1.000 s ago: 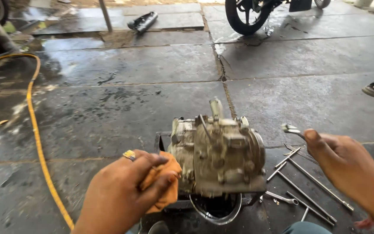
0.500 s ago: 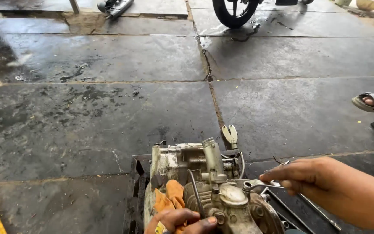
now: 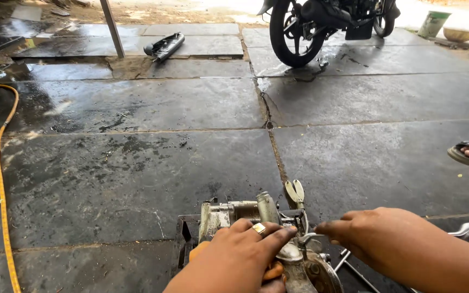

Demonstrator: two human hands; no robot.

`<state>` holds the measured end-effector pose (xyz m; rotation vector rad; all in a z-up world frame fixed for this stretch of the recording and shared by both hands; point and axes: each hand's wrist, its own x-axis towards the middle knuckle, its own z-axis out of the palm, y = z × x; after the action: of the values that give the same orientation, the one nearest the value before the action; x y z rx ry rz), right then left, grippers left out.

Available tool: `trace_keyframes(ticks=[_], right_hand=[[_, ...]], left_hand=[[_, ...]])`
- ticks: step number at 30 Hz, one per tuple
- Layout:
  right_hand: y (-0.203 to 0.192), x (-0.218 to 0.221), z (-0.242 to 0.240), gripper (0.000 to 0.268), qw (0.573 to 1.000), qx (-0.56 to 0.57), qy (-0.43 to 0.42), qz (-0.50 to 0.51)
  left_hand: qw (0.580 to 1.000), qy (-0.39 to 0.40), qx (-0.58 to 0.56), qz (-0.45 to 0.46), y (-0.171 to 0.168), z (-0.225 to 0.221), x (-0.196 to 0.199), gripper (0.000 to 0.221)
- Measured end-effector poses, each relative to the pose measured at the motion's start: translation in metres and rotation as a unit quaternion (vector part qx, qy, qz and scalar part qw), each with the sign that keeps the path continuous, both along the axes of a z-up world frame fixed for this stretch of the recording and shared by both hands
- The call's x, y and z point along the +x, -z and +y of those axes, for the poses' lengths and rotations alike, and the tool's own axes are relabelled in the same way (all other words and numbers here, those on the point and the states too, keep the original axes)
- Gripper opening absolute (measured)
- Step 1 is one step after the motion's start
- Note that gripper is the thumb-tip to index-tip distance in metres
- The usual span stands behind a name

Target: The person sits on the floor of a motorcycle repair shop working on a detached engine mounted on a stand. They use wrenches to loosen and turn bolts on the engine casing, reposition the engine, and wipe it with an orange cloth while continuing to work on fasteners.

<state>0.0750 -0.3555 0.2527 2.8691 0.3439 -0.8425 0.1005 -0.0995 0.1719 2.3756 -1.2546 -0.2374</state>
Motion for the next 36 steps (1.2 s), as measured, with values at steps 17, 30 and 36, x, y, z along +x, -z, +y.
trace_keyframes(ticks=[17, 30, 36], right_hand=[[0.005, -0.019, -0.004, 0.042, 0.998, -0.036, -0.023, -0.038], [0.194, -0.001, -0.147, 0.046, 0.967, -0.201, 0.104, -0.114], [0.37, -0.001, -0.172, 0.027, 0.901, 0.418, 0.008, -0.119]], left_hand=[[0.984, -0.018, 0.084, 0.157, -0.049, -0.014, 0.004, 0.07], [0.994, 0.096, 0.047, 0.031, 0.041, -0.01, 0.028, 0.048], [0.943, -0.031, 0.255, 0.212, 0.051, -0.022, 0.031, 0.04]])
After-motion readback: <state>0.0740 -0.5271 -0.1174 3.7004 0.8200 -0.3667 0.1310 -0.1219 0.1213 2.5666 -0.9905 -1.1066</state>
